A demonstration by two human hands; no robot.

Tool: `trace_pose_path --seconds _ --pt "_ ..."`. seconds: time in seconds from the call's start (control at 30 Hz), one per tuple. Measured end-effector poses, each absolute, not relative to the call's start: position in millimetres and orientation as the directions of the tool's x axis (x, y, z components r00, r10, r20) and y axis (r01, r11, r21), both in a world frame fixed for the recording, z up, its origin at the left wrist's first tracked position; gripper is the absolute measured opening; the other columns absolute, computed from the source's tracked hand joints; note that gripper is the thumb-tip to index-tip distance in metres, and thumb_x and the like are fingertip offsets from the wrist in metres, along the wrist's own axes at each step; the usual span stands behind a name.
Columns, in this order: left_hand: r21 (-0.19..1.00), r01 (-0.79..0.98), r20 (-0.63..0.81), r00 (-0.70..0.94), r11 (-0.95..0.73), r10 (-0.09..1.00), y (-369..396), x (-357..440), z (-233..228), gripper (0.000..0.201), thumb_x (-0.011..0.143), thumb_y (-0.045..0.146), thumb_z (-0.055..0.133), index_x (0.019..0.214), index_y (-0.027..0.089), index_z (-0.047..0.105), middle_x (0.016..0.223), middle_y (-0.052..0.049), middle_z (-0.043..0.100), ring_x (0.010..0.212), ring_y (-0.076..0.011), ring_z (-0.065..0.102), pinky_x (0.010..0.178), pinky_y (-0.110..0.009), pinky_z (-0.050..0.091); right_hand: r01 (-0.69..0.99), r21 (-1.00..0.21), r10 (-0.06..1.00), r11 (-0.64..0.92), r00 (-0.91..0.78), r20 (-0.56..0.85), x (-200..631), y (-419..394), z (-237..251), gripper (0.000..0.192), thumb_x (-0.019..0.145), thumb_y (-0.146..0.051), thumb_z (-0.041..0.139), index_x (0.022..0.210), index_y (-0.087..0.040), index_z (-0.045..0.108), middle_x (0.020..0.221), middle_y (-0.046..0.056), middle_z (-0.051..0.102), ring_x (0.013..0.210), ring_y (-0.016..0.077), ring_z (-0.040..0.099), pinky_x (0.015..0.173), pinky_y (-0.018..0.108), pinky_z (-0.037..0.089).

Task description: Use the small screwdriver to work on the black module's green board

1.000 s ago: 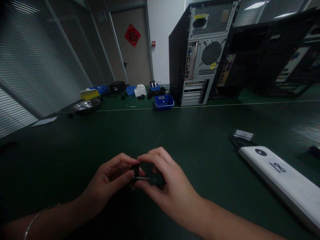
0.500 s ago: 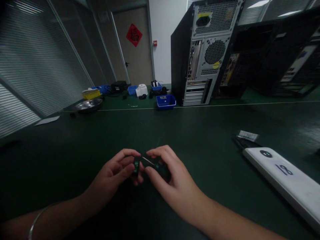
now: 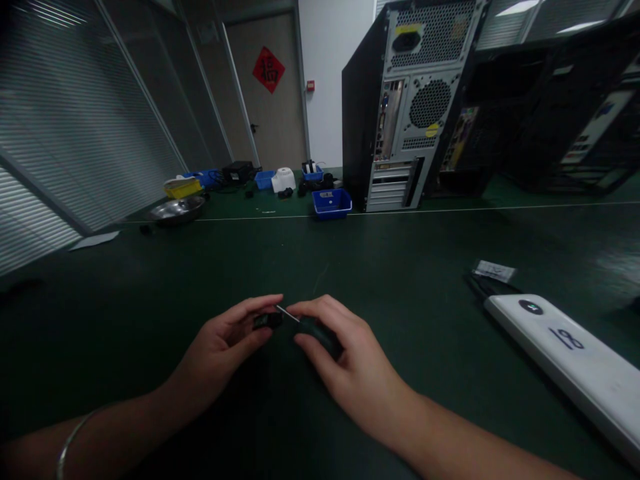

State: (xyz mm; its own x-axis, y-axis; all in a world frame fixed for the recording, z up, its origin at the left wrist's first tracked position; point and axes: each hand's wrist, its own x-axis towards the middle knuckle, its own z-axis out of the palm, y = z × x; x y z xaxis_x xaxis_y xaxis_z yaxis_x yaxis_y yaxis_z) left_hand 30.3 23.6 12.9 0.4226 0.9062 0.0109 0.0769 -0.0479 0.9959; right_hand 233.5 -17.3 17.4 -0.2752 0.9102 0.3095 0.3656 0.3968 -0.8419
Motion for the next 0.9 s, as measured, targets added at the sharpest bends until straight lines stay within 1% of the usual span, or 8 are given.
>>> trace_pose_path --seconds 0.1,0.17,0.27,0.4,0.53,0.63,0.73,0.9 --pt "0.996 0.061 0.029 0.394 -0.058 0.919 26.8 28.7 10.4 0.024 0.083 0.014 0.066 0.104 0.023 0.065 0.1 -0.001 0.067 0.098 -0.0183 0.063 0.086 -0.029 0.049 0.344 -0.84 0.896 0.42 -0.302 0.324 234.1 -19.3 17.0 0.029 0.096 -0.013 0.05 0.121 -0.025 0.059 0.108 0.003 0.065 0.101 0.0173 0.061 0.087 0.029 0.048" --pt "0.992 0.073 0.063 0.399 -0.1 0.915 29.0 27.5 8.5 0.018 0.083 0.014 0.066 0.1 0.022 0.068 0.097 -0.001 0.066 0.094 -0.0175 0.063 0.085 -0.028 0.05 0.339 -0.836 0.889 0.431 -0.317 0.33 234.2 -20.7 17.2 0.03 0.097 -0.013 0.047 0.122 -0.025 0.059 0.108 0.003 0.066 0.1 0.0168 0.062 0.086 0.029 0.048" --pt "0.982 0.091 0.119 0.397 -0.168 0.91 31.3 26.5 7.0 0.019 0.083 0.013 0.065 0.099 0.022 0.07 0.102 -0.002 0.063 0.096 -0.0172 0.061 0.088 -0.029 0.049 0.361 -0.819 0.883 0.447 -0.326 0.338 234.2 -21.9 17.6 0.031 0.096 -0.012 0.047 0.121 -0.023 0.061 0.105 0.004 0.068 0.095 0.017 0.064 0.082 0.029 0.05" --pt "0.975 0.091 0.149 0.398 -0.201 0.905 31.5 26.9 7.0 0.02 0.081 0.012 0.066 0.098 0.022 0.072 0.103 -0.003 0.061 0.098 -0.0182 0.06 0.089 -0.03 0.049 0.414 -0.793 0.884 0.447 -0.337 0.323 234.2 -21.5 16.4 0.031 0.094 -0.01 0.048 0.119 -0.019 0.064 0.099 0.006 0.068 0.089 0.0194 0.064 0.077 0.032 0.05" --pt "0.964 0.116 0.175 0.408 -0.24 0.896 30.2 26.1 6.2 0.021 0.081 0.011 0.066 0.098 0.024 0.072 0.103 -0.003 0.061 0.099 -0.0182 0.06 0.087 -0.029 0.048 0.443 -0.783 0.891 0.436 -0.333 0.308 233.6 -20.3 14.5 0.031 0.092 -0.01 0.048 0.117 -0.018 0.066 0.097 0.008 0.068 0.089 0.021 0.064 0.077 0.035 0.05" --pt "0.957 0.118 0.193 0.426 -0.266 0.884 29.8 25.5 5.3 0.022 0.082 0.011 0.066 0.098 0.025 0.073 0.103 -0.002 0.061 0.1 -0.0178 0.061 0.088 -0.028 0.048 0.427 -0.791 0.888 0.438 -0.342 0.308 232.9 -18.8 15.3 0.031 0.093 -0.01 0.047 0.117 -0.018 0.066 0.097 0.007 0.068 0.087 0.0204 0.064 0.075 0.034 0.05" --pt "0.954 0.103 0.209 0.437 -0.28 0.875 29.7 25.9 5.3 0.022 0.083 0.01 0.066 0.097 0.025 0.073 0.103 -0.002 0.062 0.1 -0.0179 0.061 0.089 -0.029 0.048 0.402 -0.812 0.89 0.423 -0.355 0.287 233.0 -17.5 17.9 0.03 0.094 -0.011 0.047 0.116 -0.018 0.067 0.095 0.007 0.069 0.086 0.0198 0.064 0.074 0.033 0.049" --pt "0.952 0.111 0.208 0.452 -0.287 0.867 28.1 26.6 7.5 0.021 0.082 0.011 0.068 0.098 0.024 0.073 0.103 -0.003 0.064 0.099 -0.0189 0.063 0.089 -0.029 0.049 0.353 -0.845 0.889 0.402 -0.37 0.269 234.6 -16.5 21.1 0.029 0.095 -0.012 0.048 0.115 -0.019 0.067 0.096 0.006 0.07 0.088 0.019 0.064 0.076 0.032 0.048"
